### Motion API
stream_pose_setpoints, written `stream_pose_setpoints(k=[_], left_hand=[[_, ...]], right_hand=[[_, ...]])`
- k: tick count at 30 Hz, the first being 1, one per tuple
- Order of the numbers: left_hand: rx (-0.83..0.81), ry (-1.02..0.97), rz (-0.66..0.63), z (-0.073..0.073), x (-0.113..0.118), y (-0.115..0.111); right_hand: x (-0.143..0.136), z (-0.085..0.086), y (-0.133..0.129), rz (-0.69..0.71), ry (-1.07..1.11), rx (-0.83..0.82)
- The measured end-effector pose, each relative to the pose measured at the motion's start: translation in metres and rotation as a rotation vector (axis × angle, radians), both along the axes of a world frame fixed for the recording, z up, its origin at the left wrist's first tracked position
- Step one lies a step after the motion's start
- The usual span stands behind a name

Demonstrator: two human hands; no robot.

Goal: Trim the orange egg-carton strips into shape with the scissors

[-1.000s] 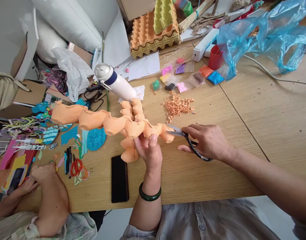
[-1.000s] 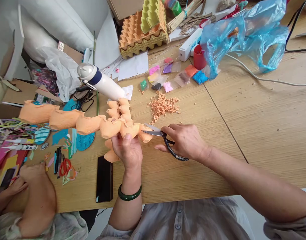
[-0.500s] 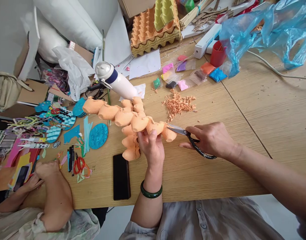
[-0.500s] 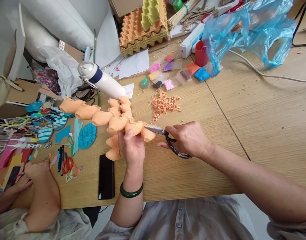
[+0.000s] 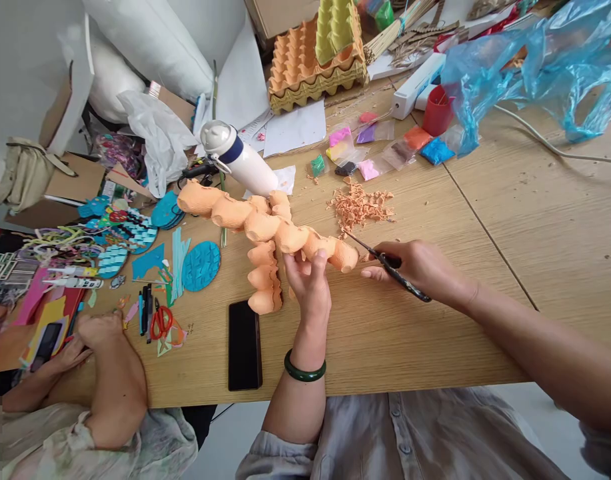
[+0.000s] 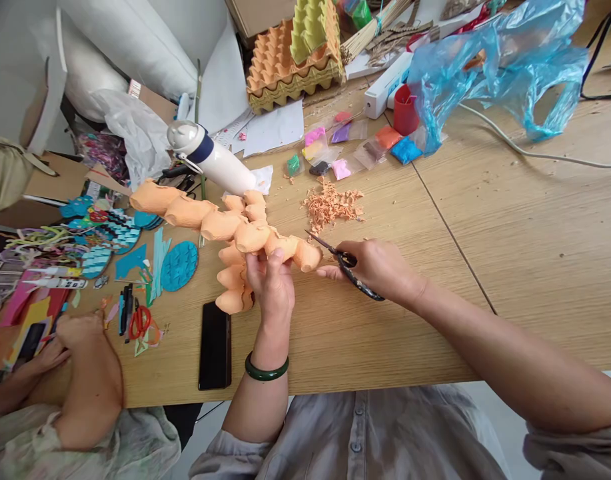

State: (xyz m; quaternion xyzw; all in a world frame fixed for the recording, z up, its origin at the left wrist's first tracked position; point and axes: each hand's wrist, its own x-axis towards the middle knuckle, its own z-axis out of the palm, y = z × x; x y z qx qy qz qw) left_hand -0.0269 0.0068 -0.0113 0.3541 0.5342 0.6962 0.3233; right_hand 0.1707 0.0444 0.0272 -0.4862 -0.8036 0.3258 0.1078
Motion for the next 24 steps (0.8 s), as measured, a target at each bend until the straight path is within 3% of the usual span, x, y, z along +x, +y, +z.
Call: stream_pose_setpoints(k=[3,6,9,17,19,24], left_hand=[[0.038,0.042,0.033,-0.004,-0.005,0.000],[0.092,0.067,0.080,-0.005,-0.010,0.002],[0.129,0.089,0.127,-0.002,-0.012,0.002],[0.164,0.063,0.161,0.002,-0.013,0.003],[0.139,0.065,0.148,0.002,-0.012,0.003],[0.136,0.082,0.144,0.005,-0.010,0.002]], right_hand=[[0.007,0.006,0.008,-0.065,-0.073,0.002],[0.012,0.005,0.016,-0.097,-0.386,0.094],[0.013,0.007,0.019,-0.065,-0.538,0.096],[0.007,0.029,0.004,0.306,-0.527,-0.016],[0.002,0.027,0.008,0.284,-0.552,0.004],[0.001,0.022,0.023,0.081,-0.648,0.108]])
